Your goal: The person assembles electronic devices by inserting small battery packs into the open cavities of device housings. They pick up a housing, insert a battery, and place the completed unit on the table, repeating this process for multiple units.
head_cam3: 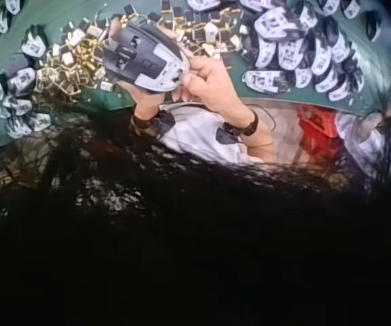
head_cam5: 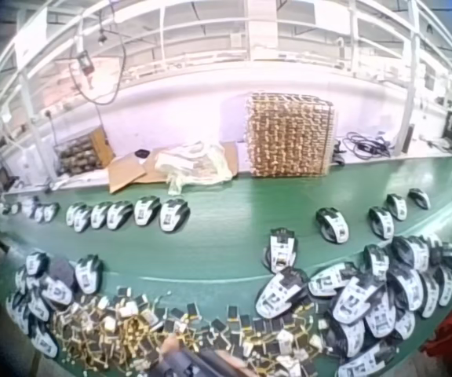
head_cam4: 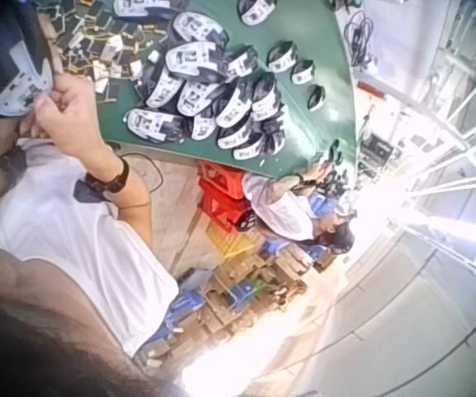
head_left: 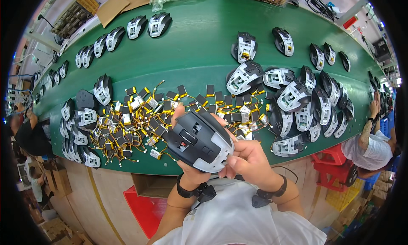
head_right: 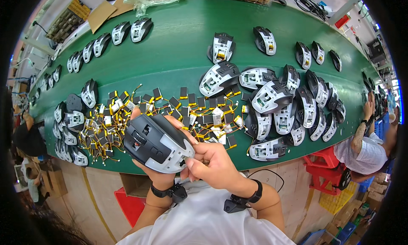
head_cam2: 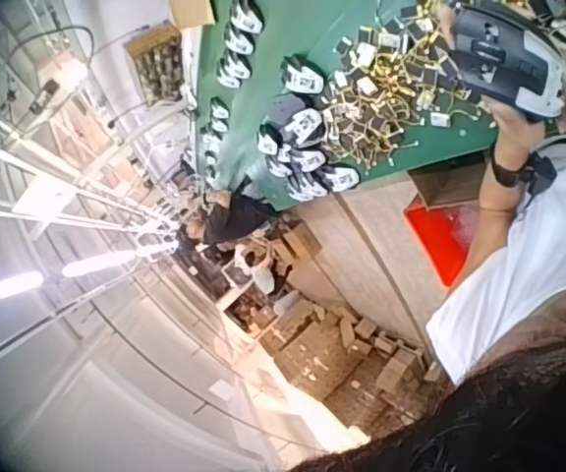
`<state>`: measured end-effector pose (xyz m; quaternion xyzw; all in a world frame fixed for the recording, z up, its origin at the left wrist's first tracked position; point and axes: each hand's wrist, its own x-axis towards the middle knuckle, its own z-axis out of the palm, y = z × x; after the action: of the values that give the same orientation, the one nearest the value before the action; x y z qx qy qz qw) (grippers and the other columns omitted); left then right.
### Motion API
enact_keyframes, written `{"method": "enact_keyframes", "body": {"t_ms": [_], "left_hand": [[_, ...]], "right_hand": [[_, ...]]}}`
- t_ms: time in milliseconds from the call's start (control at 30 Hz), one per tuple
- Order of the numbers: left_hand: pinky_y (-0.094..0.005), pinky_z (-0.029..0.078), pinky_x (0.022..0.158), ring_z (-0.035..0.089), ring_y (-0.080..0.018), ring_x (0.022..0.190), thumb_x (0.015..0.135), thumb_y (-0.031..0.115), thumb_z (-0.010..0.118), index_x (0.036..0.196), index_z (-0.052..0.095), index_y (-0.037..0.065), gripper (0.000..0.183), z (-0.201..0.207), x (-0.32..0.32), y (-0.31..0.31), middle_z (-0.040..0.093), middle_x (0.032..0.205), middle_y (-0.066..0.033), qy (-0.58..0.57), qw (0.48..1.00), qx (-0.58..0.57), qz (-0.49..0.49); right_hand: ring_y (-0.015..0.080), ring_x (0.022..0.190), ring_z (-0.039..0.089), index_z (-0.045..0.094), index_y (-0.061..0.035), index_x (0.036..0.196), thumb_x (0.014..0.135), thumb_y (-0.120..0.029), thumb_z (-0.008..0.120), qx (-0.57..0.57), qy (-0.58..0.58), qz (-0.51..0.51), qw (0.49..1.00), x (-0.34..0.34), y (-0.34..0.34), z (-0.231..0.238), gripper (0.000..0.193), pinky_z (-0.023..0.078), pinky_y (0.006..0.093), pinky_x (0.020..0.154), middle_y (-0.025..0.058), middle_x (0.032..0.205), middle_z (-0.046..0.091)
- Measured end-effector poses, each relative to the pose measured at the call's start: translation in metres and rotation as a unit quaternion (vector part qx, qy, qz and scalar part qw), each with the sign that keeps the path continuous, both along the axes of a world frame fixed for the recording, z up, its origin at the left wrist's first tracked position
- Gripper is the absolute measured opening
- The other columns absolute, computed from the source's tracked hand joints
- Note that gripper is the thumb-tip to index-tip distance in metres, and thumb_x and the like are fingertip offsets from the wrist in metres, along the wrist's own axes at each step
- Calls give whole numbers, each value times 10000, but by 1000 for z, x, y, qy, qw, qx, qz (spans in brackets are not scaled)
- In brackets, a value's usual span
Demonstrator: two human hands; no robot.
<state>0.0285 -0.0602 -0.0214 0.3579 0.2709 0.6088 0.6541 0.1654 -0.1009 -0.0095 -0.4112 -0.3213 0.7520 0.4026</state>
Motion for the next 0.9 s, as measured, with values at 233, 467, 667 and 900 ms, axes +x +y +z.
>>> {"method": "enact_keyframes", "body": {"t_ms": [233, 467, 667, 900], "left_hand": [[-437, 575, 771, 659, -316, 892, 893, 737, 407, 1554, 19, 210, 929, -16, -12, 20, 536, 1214, -208, -72, 997, -3, -25], [-380, 566, 744, 656, -276, 878, 1000, 603, 263, 1538, 182, 118, 728, -19, 4, 14, 580, 1156, -196, -62, 998, -24, -21], [-363, 556, 782, 650, -247, 905, 1021, 564, 212, 1516, 250, 80, 694, -18, 1, 21, 611, 1115, -185, -134, 989, -58, -39], [-389, 563, 734, 648, -281, 832, 1011, 577, 231, 1504, 249, 99, 687, -15, 1, 21, 590, 1109, -200, -124, 990, -61, -14]], "right_hand": [[137, 834, 655, 613, 62, 1108, 912, -28, 636, 93, 3, -130, 987, 11, 0, 0, 217, 543, 271, 725, 134, 966, 688], [139, 829, 649, 480, 39, 1310, 945, -69, 624, 216, -39, -302, 928, 3, 14, -6, 407, 534, 250, 710, 171, 1044, 684], [94, 627, 592, 501, 12, 1258, 967, -150, 621, 103, 62, -186, 975, 1, 15, -1, 354, 443, 195, 525, 129, 884, 693], [91, 757, 614, 643, 74, 1006, 909, -13, 647, 262, -182, -148, 936, -7, 15, 9, 130, 545, 226, 690, 81, 890, 643]]}}
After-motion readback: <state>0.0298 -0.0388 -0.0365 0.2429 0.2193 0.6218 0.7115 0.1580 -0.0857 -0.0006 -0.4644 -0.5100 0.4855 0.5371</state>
